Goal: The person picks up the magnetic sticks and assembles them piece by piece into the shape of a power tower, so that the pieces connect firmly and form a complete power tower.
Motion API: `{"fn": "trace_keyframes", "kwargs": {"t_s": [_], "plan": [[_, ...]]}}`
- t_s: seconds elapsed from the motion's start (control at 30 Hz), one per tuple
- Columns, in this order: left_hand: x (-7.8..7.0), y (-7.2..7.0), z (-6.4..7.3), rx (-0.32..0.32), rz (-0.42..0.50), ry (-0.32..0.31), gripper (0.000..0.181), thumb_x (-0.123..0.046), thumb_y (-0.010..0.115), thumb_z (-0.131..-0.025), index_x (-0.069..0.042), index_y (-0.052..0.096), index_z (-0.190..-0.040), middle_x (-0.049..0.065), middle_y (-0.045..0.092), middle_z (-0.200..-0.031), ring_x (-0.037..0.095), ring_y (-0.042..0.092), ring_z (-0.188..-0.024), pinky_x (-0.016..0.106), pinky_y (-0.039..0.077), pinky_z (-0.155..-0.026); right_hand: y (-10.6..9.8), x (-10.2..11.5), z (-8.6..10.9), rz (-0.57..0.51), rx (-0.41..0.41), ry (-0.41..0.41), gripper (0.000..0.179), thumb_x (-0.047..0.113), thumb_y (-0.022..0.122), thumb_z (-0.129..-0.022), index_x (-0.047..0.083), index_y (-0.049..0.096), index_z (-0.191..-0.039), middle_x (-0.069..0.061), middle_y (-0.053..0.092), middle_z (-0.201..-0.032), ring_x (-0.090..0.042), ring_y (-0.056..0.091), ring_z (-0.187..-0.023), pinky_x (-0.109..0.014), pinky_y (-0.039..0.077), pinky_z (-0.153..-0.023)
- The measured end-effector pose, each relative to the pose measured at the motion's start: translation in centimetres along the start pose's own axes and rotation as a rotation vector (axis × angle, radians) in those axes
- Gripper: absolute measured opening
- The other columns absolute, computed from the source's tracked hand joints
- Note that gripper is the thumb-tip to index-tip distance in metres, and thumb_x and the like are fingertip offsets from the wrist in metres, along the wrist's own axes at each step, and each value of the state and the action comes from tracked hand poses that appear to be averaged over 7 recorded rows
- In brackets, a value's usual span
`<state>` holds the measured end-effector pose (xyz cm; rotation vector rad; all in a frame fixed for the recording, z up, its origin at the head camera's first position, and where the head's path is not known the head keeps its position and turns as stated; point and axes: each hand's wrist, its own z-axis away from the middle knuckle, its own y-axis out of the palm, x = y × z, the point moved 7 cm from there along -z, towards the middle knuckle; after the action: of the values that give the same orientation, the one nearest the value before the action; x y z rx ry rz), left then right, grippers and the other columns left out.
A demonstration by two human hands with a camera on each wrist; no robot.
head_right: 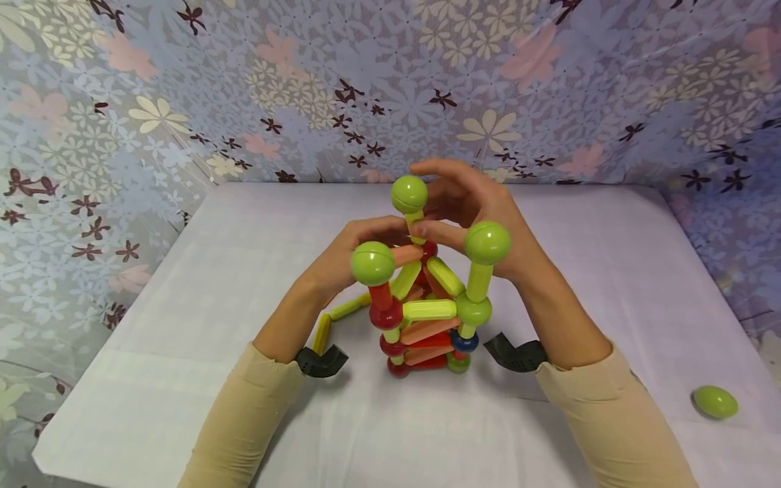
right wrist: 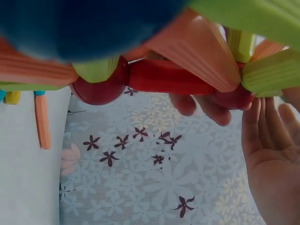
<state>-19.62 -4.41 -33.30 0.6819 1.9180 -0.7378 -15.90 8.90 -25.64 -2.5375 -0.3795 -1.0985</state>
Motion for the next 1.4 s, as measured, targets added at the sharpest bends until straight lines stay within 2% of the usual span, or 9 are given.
{"fn": "trace_keyframes", "kwargs": {"t_s": [0.17,0.37,0.5,0.73,0.9,1.07,1.2,1.3,1.4], "plan": [[0.2,0.0,0.0,-0.003,-0.024,0.017,0.037,-0.013,0.059,-0.094,-0.001,0.057,-0.129,0.007,0.061,-0.125,0.026,0.057,-0.114,0.041,0.047,-0.094,0.0,0.0,0.3,0.009,0.043,-0.009,0.045,-0.003,0.073,-0.082,-0.014,0.055,-0.122,-0.024,0.062,-0.104,-0.027,0.064,-0.093,-0.032,0.051,-0.085],[0.1,-0.2,-0.1,-0.020,-0.024,0.022,0.038,-0.007,0.059,-0.093,0.002,0.056,-0.130,0.009,0.059,-0.126,0.030,0.054,-0.117,0.041,0.046,-0.096,0.4,0.5,0.4,0.045,0.127,-0.125,0.031,-0.006,0.065,-0.086,-0.019,0.055,-0.113,-0.023,0.062,-0.096,-0.027,0.062,-0.090,-0.034,0.050,-0.086],[0.2,-0.2,-0.1,-0.029,-0.020,0.009,0.038,-0.005,0.058,-0.092,0.002,0.056,-0.130,0.010,0.059,-0.126,0.030,0.054,-0.118,0.041,0.045,-0.096,0.3,0.7,0.7,0.062,0.135,-0.155,0.029,-0.004,0.064,-0.088,-0.020,0.055,-0.111,-0.022,0.062,-0.095,-0.026,0.062,-0.090,-0.033,0.050,-0.087],[0.1,-0.3,0.0,-0.032,-0.029,0.021,0.038,-0.004,0.058,-0.092,0.003,0.056,-0.129,0.012,0.058,-0.128,0.031,0.052,-0.120,0.040,0.043,-0.099,0.8,1.1,0.8,0.185,0.141,-0.186,0.021,-0.010,0.063,-0.086,-0.016,0.060,-0.105,-0.027,0.060,-0.100,-0.022,0.061,-0.094,-0.029,0.050,-0.082],[0.0,-0.3,0.0,-0.029,-0.029,0.019,0.039,-0.004,0.059,-0.092,0.003,0.055,-0.130,0.011,0.058,-0.128,0.028,0.053,-0.119,0.040,0.044,-0.097,0.5,0.5,1.2,0.212,0.128,-0.137,0.026,-0.014,0.062,-0.084,-0.014,0.061,-0.110,-0.024,0.060,-0.104,-0.022,0.060,-0.096,-0.028,0.050,-0.081],[-0.1,-0.3,-0.1,-0.016,-0.056,0.025,0.040,-0.002,0.059,-0.091,0.002,0.053,-0.130,0.010,0.057,-0.127,0.027,0.054,-0.118,0.040,0.044,-0.097,-1.4,-3.0,2.5,0.115,0.107,0.054,0.032,-0.007,0.057,-0.092,-0.005,0.059,-0.123,-0.020,0.060,-0.114,-0.029,0.057,-0.102,-0.031,0.048,-0.085],[-0.1,-0.9,0.0,-0.073,-0.130,-0.005,0.034,-0.003,0.064,-0.090,-0.002,0.056,-0.123,0.007,0.059,-0.119,0.023,0.058,-0.110,0.038,0.048,-0.093,-2.4,-6.7,3.7,-0.058,0.224,0.212,0.044,-0.009,0.049,-0.094,0.000,0.048,-0.137,-0.021,0.053,-0.127,-0.034,0.050,-0.117,-0.036,0.045,-0.092],[0.1,-1.6,0.2,-0.131,-0.184,-0.042,0.030,-0.005,0.067,-0.088,-0.004,0.057,-0.117,0.006,0.059,-0.113,0.021,0.059,-0.103,0.037,0.050,-0.088,-1.8,-8.7,4.7,-0.211,0.411,0.234,0.052,-0.014,0.039,-0.094,-0.002,0.035,-0.145,-0.023,0.045,-0.135,-0.036,0.046,-0.122,-0.040,0.043,-0.098],[0.4,-2.2,0.5,-0.169,-0.207,-0.098,0.025,-0.006,0.064,-0.090,-0.007,0.058,-0.114,0.006,0.059,-0.111,0.020,0.059,-0.100,0.036,0.050,-0.084,-0.8,-9.9,5.6,-0.323,0.570,0.205,0.052,-0.011,0.036,-0.095,-0.006,0.027,-0.146,-0.023,0.048,-0.126,-0.032,0.051,-0.109,-0.040,0.045,-0.092]]}}
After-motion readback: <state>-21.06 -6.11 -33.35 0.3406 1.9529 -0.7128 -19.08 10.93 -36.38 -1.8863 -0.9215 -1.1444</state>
